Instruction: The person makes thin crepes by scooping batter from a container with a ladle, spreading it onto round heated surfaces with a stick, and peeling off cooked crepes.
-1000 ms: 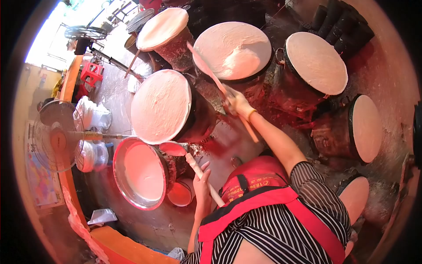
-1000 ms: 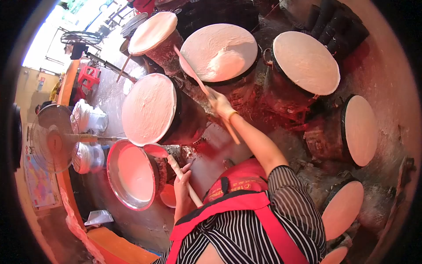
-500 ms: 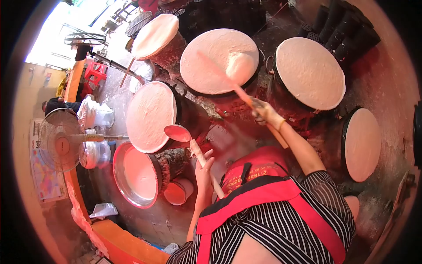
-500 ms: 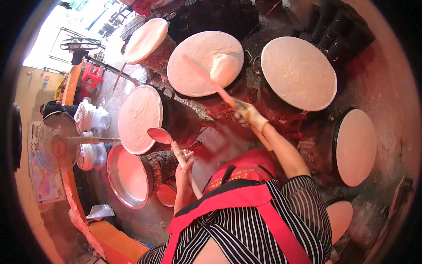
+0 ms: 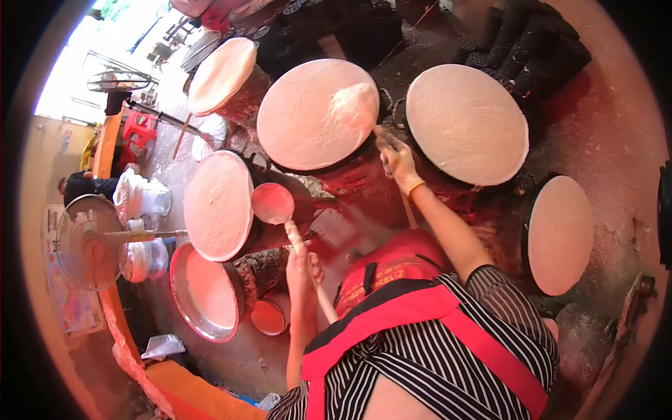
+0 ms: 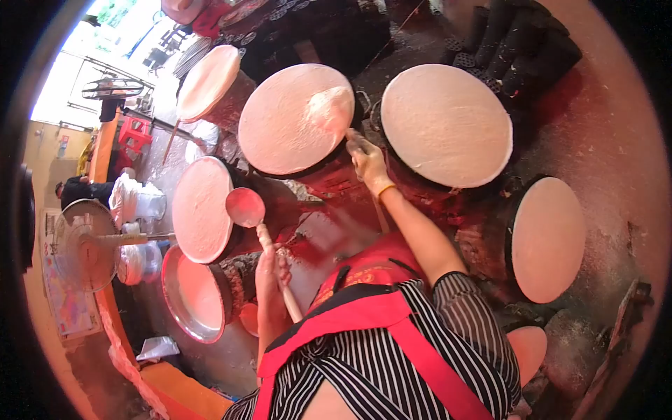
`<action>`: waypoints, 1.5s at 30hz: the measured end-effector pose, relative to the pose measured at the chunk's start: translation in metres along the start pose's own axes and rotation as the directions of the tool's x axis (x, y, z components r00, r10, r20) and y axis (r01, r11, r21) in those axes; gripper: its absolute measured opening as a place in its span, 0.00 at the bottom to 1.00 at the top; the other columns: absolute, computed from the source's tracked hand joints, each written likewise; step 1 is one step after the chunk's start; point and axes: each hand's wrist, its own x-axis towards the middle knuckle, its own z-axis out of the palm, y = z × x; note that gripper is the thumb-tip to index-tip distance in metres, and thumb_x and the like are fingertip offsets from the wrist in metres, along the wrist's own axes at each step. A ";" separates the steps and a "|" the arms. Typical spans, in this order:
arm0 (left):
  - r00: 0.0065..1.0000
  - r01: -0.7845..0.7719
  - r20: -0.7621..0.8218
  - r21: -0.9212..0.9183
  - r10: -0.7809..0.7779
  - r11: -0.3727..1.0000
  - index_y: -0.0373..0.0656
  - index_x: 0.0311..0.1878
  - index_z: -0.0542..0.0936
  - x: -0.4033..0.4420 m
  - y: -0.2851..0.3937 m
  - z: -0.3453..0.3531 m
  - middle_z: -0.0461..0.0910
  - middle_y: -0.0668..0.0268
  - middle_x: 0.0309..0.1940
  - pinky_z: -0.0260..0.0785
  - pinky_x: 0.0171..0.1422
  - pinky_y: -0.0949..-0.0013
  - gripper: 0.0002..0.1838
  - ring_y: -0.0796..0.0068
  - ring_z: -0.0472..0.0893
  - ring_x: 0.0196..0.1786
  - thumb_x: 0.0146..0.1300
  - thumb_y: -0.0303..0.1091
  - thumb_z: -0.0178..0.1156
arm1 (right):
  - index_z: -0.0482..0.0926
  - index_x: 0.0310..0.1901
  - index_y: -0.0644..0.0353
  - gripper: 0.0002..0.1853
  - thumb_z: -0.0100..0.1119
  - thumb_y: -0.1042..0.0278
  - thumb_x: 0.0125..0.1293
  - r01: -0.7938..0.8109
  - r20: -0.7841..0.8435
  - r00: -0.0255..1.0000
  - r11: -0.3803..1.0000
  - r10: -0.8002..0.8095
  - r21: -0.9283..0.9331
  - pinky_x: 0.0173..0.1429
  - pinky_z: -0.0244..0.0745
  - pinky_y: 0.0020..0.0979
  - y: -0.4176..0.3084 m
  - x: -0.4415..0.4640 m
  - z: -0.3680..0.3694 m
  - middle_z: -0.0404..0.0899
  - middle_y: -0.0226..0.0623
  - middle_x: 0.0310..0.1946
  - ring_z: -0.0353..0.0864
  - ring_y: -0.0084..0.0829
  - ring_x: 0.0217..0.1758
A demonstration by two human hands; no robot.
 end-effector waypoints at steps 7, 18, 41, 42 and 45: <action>0.994 0.091 0.056 0.064 -0.095 0.994 0.45 0.44 0.69 0.005 0.017 0.016 0.73 0.71 0.32 0.58 0.21 0.82 0.06 0.86 0.67 0.25 0.74 0.33 0.55 | 0.79 0.62 0.54 0.20 0.61 0.66 0.69 -0.006 0.094 0.996 0.999 0.011 -0.052 0.19 0.56 0.18 0.026 0.038 -0.024 0.78 0.21 0.31 0.63 0.10 0.19; 0.985 0.065 0.150 0.156 -0.089 0.986 0.46 0.41 0.70 0.113 0.035 0.036 0.66 0.74 0.25 0.57 0.22 0.79 0.08 0.84 0.65 0.22 0.75 0.38 0.53 | 0.78 0.63 0.57 0.21 0.62 0.67 0.70 -0.138 0.070 0.985 0.964 0.157 -0.226 0.23 0.56 0.17 -0.010 -0.031 -0.042 0.76 0.20 0.30 0.59 0.11 0.19; 0.888 0.439 0.274 -0.268 -0.369 0.857 0.39 0.46 0.68 0.036 0.068 -0.017 0.63 0.74 0.24 0.49 0.13 0.86 0.05 0.92 0.59 0.18 0.74 0.30 0.51 | 0.73 0.64 0.67 0.21 0.55 0.69 0.73 0.305 0.385 0.923 0.624 -0.006 -0.720 0.68 0.68 0.28 0.046 -0.118 -0.056 0.76 0.47 0.63 0.74 0.30 0.67; 0.904 0.407 0.271 -0.300 -0.332 0.863 0.39 0.46 0.69 0.027 0.062 -0.036 0.63 0.74 0.24 0.48 0.14 0.87 0.05 0.92 0.59 0.18 0.74 0.30 0.51 | 0.74 0.63 0.65 0.21 0.56 0.67 0.73 0.317 0.416 0.909 0.606 0.025 -0.730 0.65 0.70 0.29 0.048 -0.125 -0.056 0.77 0.47 0.62 0.76 0.33 0.65; 0.977 0.118 -0.185 0.054 -0.107 0.992 0.51 0.52 0.66 -0.040 0.051 -0.046 0.61 0.76 0.24 0.47 0.15 0.84 0.08 0.90 0.57 0.17 0.75 0.37 0.52 | 0.73 0.65 0.62 0.22 0.58 0.66 0.72 0.417 0.490 0.868 0.648 -0.077 -0.637 0.62 0.74 0.33 0.044 -0.110 -0.023 0.77 0.49 0.61 0.80 0.35 0.62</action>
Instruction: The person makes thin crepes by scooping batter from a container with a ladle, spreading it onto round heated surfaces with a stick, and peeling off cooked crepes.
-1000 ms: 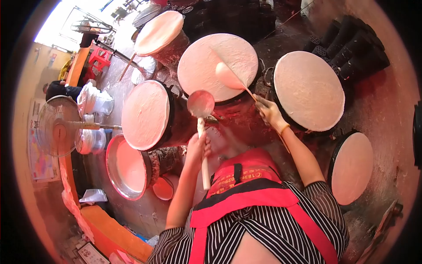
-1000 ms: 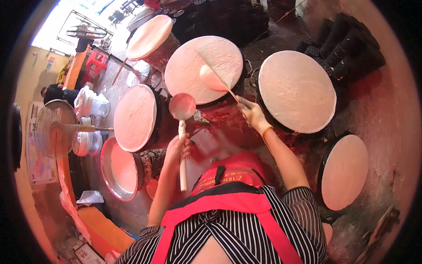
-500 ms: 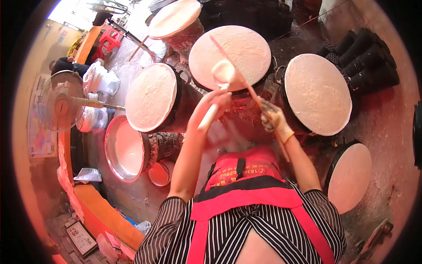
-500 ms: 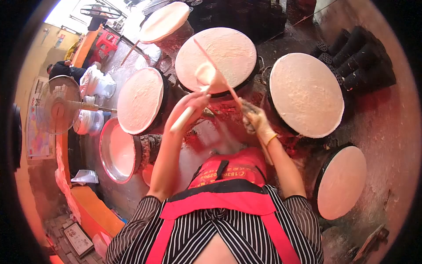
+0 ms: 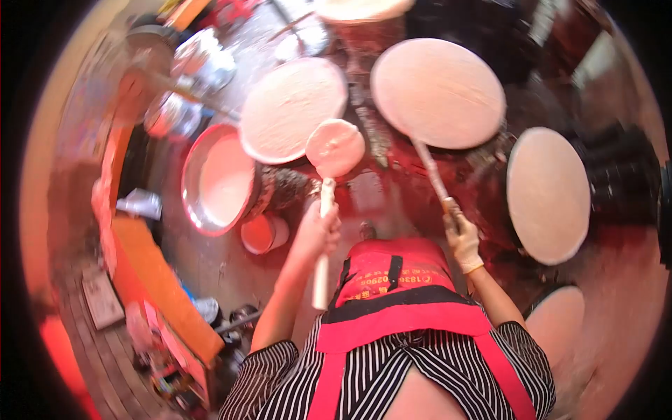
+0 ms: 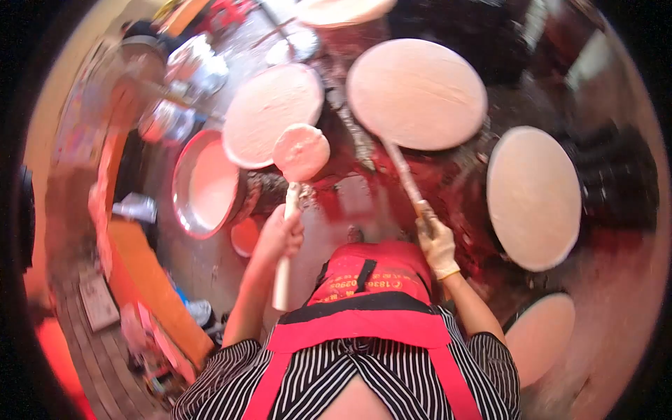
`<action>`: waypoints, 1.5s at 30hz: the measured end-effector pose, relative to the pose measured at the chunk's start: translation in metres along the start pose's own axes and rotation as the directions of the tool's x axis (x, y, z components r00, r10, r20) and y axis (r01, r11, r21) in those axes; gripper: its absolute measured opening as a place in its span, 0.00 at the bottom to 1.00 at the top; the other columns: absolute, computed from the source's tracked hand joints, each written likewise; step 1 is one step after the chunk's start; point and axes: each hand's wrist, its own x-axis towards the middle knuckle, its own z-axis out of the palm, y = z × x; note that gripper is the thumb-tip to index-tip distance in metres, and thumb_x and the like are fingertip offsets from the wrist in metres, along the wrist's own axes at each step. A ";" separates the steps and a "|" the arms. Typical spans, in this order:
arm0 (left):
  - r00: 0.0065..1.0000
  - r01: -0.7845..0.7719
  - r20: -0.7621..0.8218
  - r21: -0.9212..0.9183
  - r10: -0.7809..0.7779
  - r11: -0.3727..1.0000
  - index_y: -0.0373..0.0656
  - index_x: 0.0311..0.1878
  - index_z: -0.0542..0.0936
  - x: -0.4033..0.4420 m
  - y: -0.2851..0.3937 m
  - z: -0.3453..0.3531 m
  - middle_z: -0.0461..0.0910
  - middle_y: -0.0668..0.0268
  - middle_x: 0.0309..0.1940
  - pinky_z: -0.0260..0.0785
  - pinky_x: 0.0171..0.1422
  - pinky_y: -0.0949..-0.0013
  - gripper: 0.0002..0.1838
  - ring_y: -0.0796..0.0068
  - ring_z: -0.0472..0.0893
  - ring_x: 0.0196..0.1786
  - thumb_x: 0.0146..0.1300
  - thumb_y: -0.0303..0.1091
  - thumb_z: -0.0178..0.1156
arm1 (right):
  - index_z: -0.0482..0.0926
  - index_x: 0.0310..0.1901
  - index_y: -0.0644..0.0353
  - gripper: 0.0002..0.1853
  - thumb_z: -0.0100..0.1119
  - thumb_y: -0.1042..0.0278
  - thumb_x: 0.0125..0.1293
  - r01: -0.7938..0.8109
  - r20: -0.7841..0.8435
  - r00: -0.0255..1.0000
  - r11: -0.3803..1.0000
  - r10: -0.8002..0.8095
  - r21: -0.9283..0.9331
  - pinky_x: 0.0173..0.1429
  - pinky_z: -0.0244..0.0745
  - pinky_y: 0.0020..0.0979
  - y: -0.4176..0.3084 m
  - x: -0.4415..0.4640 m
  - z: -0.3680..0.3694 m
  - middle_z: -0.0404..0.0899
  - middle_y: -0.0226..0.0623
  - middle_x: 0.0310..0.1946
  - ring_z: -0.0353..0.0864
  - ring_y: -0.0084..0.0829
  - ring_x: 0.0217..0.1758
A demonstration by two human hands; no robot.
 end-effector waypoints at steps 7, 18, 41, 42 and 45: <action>0.978 0.208 0.148 -0.600 -0.149 0.773 0.42 0.48 0.68 -0.059 -0.013 -0.106 0.64 0.73 0.25 0.47 0.13 0.88 0.06 0.91 0.59 0.17 0.74 0.31 0.53 | 0.76 0.50 0.55 0.16 0.60 0.56 0.66 0.196 0.338 0.938 0.930 -0.084 -0.312 0.49 0.74 0.51 -0.064 0.148 0.157 0.82 0.51 0.41 0.79 0.57 0.45; 0.968 -0.142 -0.247 -0.665 -0.037 0.734 0.42 0.51 0.69 -0.086 -0.005 -0.301 0.66 0.71 0.29 0.50 0.17 0.85 0.08 0.89 0.61 0.20 0.74 0.32 0.53 | 0.76 0.41 0.49 0.12 0.63 0.57 0.59 0.703 0.625 0.699 0.493 -0.346 -0.513 0.43 0.79 0.45 -0.206 0.211 0.439 0.80 0.38 0.42 0.85 0.44 0.39; 0.989 -0.059 -0.012 -0.945 0.147 0.321 0.28 0.60 0.62 0.046 0.222 -0.232 0.60 0.67 0.32 0.56 0.16 0.82 0.16 0.84 0.61 0.22 0.80 0.31 0.39 | 0.74 0.31 0.53 0.13 0.70 0.61 0.63 -0.040 -0.130 0.977 0.740 0.171 0.672 0.19 0.50 0.25 -0.203 0.810 0.084 0.60 0.23 0.19 0.56 0.20 0.15; 0.988 -0.062 -0.018 -0.956 0.155 0.286 0.27 0.61 0.61 0.051 0.232 -0.219 0.60 0.67 0.32 0.59 0.17 0.80 0.17 0.83 0.62 0.23 0.80 0.33 0.36 | 0.74 0.33 0.55 0.12 0.69 0.62 0.64 -0.069 -0.156 0.955 0.702 0.252 0.709 0.18 0.50 0.26 -0.175 0.816 0.094 0.59 0.24 0.19 0.56 0.22 0.15; 0.988 -0.151 -0.134 -0.933 0.073 0.328 0.29 0.59 0.64 0.057 0.261 -0.180 0.61 0.68 0.31 0.56 0.14 0.82 0.15 0.85 0.60 0.21 0.79 0.31 0.41 | 0.73 0.32 0.59 0.13 0.67 0.62 0.66 -0.147 -0.269 0.827 0.653 0.493 0.743 0.19 0.55 0.30 -0.107 0.819 0.127 0.60 0.27 0.19 0.58 0.25 0.15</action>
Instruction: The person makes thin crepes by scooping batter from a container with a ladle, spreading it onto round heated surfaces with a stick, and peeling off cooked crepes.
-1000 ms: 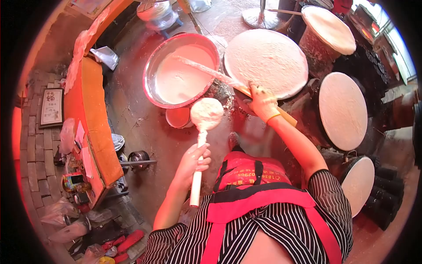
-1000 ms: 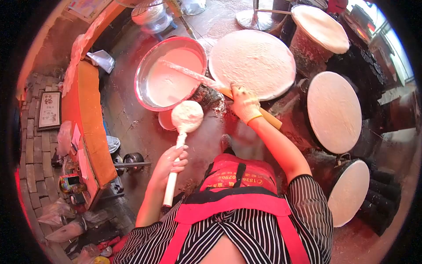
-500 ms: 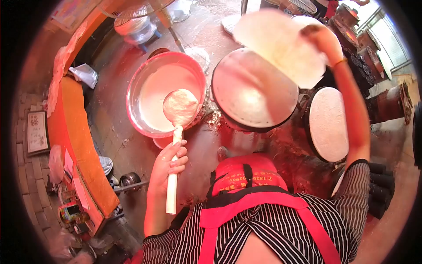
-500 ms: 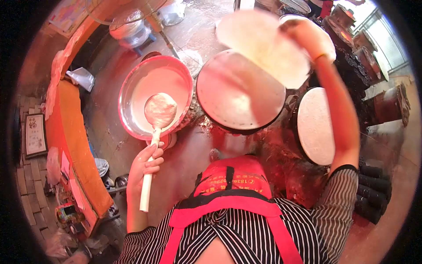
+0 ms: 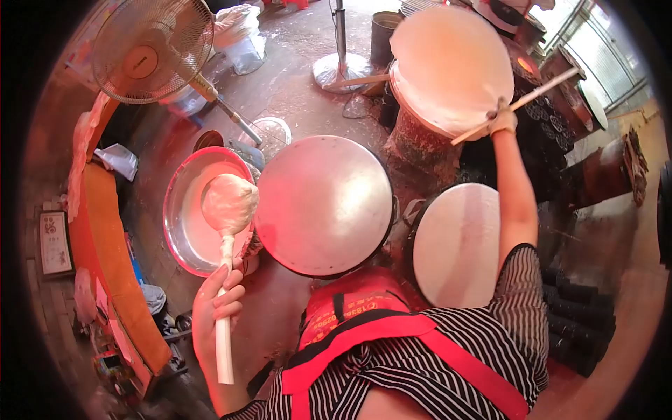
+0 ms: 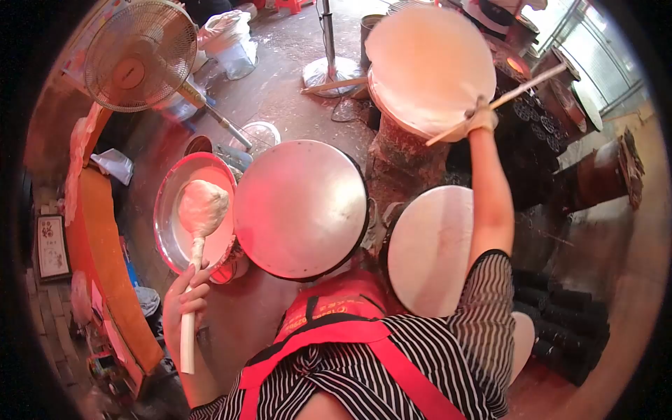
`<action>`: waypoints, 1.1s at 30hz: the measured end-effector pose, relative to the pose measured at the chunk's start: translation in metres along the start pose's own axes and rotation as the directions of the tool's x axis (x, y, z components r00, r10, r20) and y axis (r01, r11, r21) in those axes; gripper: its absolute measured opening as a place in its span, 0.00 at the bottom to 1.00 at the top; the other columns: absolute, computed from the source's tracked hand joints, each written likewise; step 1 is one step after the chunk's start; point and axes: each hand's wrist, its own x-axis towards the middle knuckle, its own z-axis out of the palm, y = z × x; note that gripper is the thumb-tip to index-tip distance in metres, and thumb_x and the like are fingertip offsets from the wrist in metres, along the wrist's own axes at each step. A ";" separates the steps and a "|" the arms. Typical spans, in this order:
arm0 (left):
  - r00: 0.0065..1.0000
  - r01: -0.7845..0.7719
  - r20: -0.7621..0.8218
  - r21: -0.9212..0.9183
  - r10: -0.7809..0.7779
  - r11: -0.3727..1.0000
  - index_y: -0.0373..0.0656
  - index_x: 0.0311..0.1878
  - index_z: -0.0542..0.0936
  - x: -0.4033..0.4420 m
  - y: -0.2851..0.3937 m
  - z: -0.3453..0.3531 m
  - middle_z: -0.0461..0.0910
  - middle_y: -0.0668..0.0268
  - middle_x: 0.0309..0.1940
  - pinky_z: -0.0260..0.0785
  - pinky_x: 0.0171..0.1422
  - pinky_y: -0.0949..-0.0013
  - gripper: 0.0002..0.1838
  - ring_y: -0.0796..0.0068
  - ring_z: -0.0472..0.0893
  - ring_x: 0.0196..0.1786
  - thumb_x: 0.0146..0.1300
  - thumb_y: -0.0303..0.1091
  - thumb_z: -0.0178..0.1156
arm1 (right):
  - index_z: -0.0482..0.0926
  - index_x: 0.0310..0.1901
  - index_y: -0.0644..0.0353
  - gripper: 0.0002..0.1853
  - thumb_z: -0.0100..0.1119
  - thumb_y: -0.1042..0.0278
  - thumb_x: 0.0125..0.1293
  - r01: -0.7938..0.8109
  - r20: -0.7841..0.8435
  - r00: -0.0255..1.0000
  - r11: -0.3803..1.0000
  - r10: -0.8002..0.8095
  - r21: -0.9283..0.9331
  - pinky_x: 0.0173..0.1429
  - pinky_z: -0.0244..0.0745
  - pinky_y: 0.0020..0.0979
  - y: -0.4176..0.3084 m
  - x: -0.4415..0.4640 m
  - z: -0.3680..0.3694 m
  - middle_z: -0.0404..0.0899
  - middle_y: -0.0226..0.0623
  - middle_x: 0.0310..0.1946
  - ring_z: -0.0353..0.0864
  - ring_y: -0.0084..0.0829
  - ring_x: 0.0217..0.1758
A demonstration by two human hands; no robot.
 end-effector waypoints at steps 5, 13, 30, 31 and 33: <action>0.996 -0.031 -0.076 0.051 0.035 0.998 0.30 0.59 0.64 0.009 -0.032 0.043 0.61 0.68 0.30 0.54 0.14 0.83 0.14 0.86 0.59 0.20 0.78 0.30 0.43 | 0.83 0.41 0.69 0.14 0.70 0.66 0.58 -0.088 -0.373 0.928 0.981 0.018 -0.171 0.34 0.80 0.35 0.112 0.045 -0.036 0.86 0.43 0.34 0.84 0.37 0.29; 0.995 0.049 -0.102 0.534 0.007 0.844 0.39 0.59 0.67 0.016 -0.061 0.069 0.63 0.72 0.29 0.48 0.15 0.86 0.12 0.89 0.58 0.19 0.77 0.31 0.46 | 0.83 0.40 0.64 0.13 0.63 0.61 0.66 0.242 -0.389 0.833 0.890 -0.395 -0.386 0.30 0.77 0.39 0.115 -0.019 -0.050 0.84 0.40 0.29 0.82 0.37 0.26; 0.358 -0.536 0.906 0.396 0.224 -0.746 0.41 0.31 0.75 0.271 -0.020 -0.050 0.78 0.55 0.33 0.71 0.39 0.49 0.02 0.48 0.80 0.37 0.58 0.24 0.54 | 0.73 0.67 0.45 0.25 0.57 0.59 0.69 0.473 0.445 0.834 0.010 -0.325 -0.881 0.38 0.77 0.42 0.220 -0.568 -0.215 0.77 0.47 0.37 0.82 0.47 0.36; 0.348 -0.556 0.914 0.379 0.207 -0.740 0.41 0.31 0.75 0.269 -0.006 -0.043 0.78 0.55 0.33 0.71 0.39 0.49 0.02 0.48 0.80 0.37 0.58 0.24 0.54 | 0.73 0.67 0.44 0.24 0.55 0.56 0.70 0.328 0.338 0.919 -0.081 -0.201 -0.941 0.40 0.78 0.45 0.221 -0.584 -0.197 0.78 0.48 0.38 0.82 0.50 0.38; 0.209 -0.459 0.964 0.243 0.162 -0.855 0.46 0.32 0.80 0.260 0.023 -0.027 0.79 0.63 0.33 0.73 0.39 0.55 0.03 0.55 0.80 0.40 0.57 0.26 0.59 | 0.73 0.67 0.47 0.24 0.52 0.55 0.71 0.346 0.329 0.912 0.027 -0.244 -0.938 0.43 0.77 0.49 0.236 -0.591 -0.173 0.79 0.49 0.40 0.81 0.53 0.40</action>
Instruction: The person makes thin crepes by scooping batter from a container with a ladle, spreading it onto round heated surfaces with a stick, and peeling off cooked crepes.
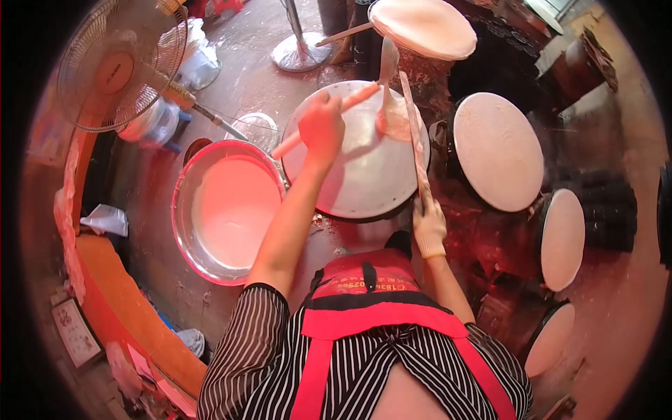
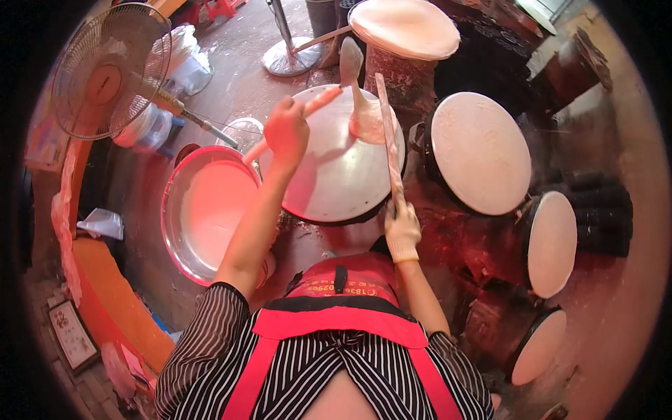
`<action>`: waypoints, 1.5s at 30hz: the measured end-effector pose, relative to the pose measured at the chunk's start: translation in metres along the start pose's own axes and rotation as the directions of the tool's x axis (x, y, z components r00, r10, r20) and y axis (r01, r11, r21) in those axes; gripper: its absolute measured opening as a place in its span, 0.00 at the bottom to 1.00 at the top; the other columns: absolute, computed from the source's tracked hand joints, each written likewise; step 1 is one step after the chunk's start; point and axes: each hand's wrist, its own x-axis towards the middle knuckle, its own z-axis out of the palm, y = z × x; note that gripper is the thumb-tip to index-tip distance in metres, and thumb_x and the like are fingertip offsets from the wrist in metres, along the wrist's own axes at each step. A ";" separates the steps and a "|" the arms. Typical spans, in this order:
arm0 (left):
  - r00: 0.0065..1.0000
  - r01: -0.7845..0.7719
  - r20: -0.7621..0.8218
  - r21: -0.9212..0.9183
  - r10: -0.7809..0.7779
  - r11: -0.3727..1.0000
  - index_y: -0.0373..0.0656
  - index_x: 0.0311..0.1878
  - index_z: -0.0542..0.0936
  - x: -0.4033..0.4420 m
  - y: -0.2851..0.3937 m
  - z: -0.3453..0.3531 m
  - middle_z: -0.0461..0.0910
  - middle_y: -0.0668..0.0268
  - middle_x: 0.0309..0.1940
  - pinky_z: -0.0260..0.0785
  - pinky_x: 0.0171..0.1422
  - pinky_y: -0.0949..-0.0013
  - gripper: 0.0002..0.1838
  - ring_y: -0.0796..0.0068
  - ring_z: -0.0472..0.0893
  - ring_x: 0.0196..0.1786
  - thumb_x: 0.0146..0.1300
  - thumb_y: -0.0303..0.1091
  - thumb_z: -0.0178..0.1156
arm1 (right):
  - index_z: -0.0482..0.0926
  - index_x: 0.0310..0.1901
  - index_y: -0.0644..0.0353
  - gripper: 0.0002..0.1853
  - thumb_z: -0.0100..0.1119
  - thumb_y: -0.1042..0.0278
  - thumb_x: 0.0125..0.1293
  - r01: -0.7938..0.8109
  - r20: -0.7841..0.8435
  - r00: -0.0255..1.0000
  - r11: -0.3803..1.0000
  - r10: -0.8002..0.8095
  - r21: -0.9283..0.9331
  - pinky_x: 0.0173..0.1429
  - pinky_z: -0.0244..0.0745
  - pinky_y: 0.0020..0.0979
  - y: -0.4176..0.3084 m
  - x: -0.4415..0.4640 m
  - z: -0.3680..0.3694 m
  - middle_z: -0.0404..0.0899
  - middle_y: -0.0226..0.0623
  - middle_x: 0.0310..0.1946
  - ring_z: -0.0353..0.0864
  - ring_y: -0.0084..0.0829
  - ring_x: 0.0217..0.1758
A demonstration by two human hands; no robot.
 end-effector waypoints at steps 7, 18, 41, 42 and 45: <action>0.991 0.094 0.112 -0.216 -0.071 0.972 0.42 0.33 0.82 0.011 -0.051 -0.065 0.79 0.54 0.31 0.72 0.44 0.50 0.06 0.50 0.80 0.39 0.54 0.30 0.57 | 0.70 0.70 0.41 0.23 0.54 0.61 0.75 -0.411 0.383 0.911 0.283 0.151 0.867 0.15 0.54 0.22 -0.068 0.006 0.011 0.65 0.20 0.20 0.57 0.14 0.12; 0.380 0.836 0.810 -0.508 -0.447 -0.209 0.42 0.37 0.71 -0.204 -0.095 -0.174 0.61 0.78 0.18 0.52 0.15 0.80 0.05 0.88 0.60 0.15 0.68 0.30 0.55 | 0.72 0.68 0.37 0.22 0.54 0.62 0.74 -0.445 0.407 0.889 0.188 0.209 0.875 0.14 0.55 0.24 -0.134 -0.002 0.053 0.63 0.21 0.18 0.57 0.17 0.12; 0.039 0.648 0.753 -0.520 -0.656 -0.558 0.43 0.37 0.73 -0.331 0.024 -0.186 0.68 0.72 0.25 0.59 0.20 0.78 0.07 0.83 0.66 0.21 0.67 0.32 0.62 | 0.77 0.65 0.51 0.20 0.57 0.64 0.72 -0.418 0.673 0.680 0.601 -0.291 0.681 0.21 0.54 0.20 -0.001 0.077 -0.051 0.68 0.18 0.20 0.59 0.13 0.18; 0.014 0.616 0.739 -0.537 -0.673 -0.577 0.43 0.38 0.73 -0.341 0.031 -0.185 0.68 0.72 0.25 0.59 0.20 0.77 0.07 0.83 0.66 0.21 0.67 0.31 0.62 | 0.77 0.64 0.52 0.20 0.57 0.64 0.72 -0.410 0.642 0.732 0.604 -0.230 0.683 0.21 0.54 0.20 0.012 0.089 -0.044 0.68 0.19 0.20 0.59 0.13 0.19; -0.046 0.579 0.704 -0.559 -0.708 -0.594 0.43 0.37 0.73 -0.361 0.060 -0.184 0.67 0.72 0.25 0.58 0.20 0.77 0.06 0.83 0.66 0.21 0.67 0.30 0.62 | 0.78 0.62 0.60 0.19 0.57 0.66 0.72 -0.330 0.498 0.846 0.547 -0.191 0.770 0.21 0.54 0.20 0.007 0.138 -0.023 0.75 0.20 0.23 0.60 0.12 0.18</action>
